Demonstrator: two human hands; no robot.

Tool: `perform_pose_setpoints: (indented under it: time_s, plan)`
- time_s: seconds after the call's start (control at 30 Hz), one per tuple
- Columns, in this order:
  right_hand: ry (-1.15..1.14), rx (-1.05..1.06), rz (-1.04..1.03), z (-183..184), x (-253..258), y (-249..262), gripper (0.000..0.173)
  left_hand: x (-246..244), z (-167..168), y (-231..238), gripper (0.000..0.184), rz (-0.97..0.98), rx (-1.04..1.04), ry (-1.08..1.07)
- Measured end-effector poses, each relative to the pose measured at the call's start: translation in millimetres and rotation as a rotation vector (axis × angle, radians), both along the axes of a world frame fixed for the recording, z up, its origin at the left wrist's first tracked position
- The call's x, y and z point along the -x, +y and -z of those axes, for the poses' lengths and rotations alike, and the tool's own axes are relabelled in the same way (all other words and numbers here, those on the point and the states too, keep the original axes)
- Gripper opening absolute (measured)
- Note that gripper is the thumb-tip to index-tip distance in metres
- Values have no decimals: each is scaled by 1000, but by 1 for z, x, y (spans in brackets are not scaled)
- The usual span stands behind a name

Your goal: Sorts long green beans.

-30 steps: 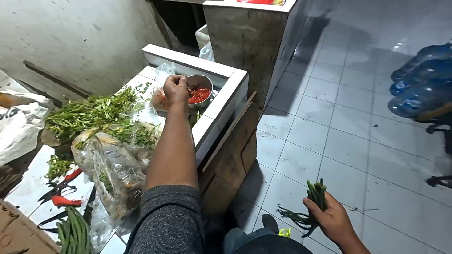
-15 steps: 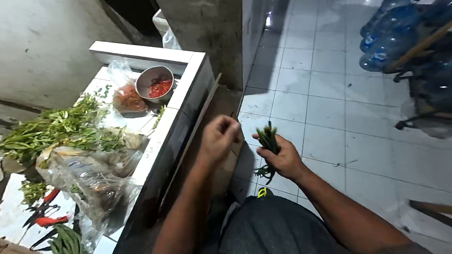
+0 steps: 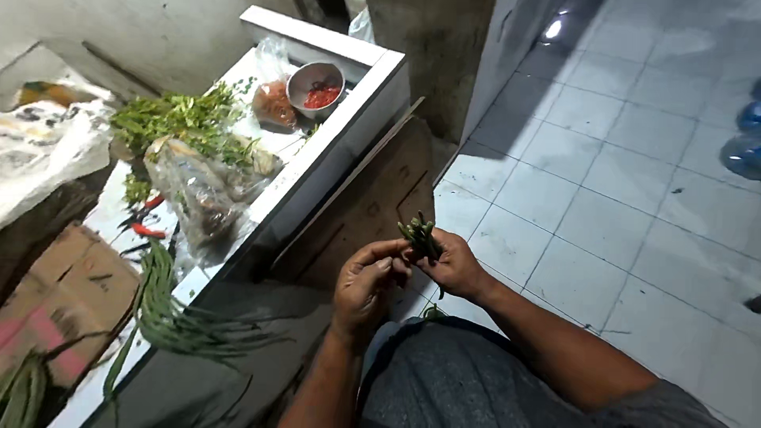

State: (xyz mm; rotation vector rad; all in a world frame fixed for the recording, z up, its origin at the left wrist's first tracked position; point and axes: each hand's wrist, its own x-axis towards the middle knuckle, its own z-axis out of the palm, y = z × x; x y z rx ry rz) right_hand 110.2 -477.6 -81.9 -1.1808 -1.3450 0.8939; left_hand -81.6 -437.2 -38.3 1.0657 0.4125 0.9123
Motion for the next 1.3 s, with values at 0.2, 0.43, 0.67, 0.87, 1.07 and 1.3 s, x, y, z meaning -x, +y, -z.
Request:
perform_pose_setpoints:
  time_s: [0.2, 0.43, 0.67, 0.87, 1.07, 1.3]
  plan:
    - [-348, 12, -168, 6, 3, 13, 17, 49, -4, -13, 79, -238, -125, 432]
    - [-704, -38, -371, 0, 54, 7, 20, 60, 3, -34, 87, -270, -382, 989]
    - [61, 331, -466, 19, 111, 0, 25, 142, 71, -89, 59, -465, 214, 623]
    - [339, 330, -694, 33, 192, -44, 24, 221, 65, -152, 78, -777, 531, -292]
    - [-642, -110, -700, 22, 271, -86, 21, 297, 29, -201, 76, -705, 143, 122]
    - [-507, 299, -912, -3, 357, -117, 19, 316, 32, -302, 91, -695, -527, 1133]
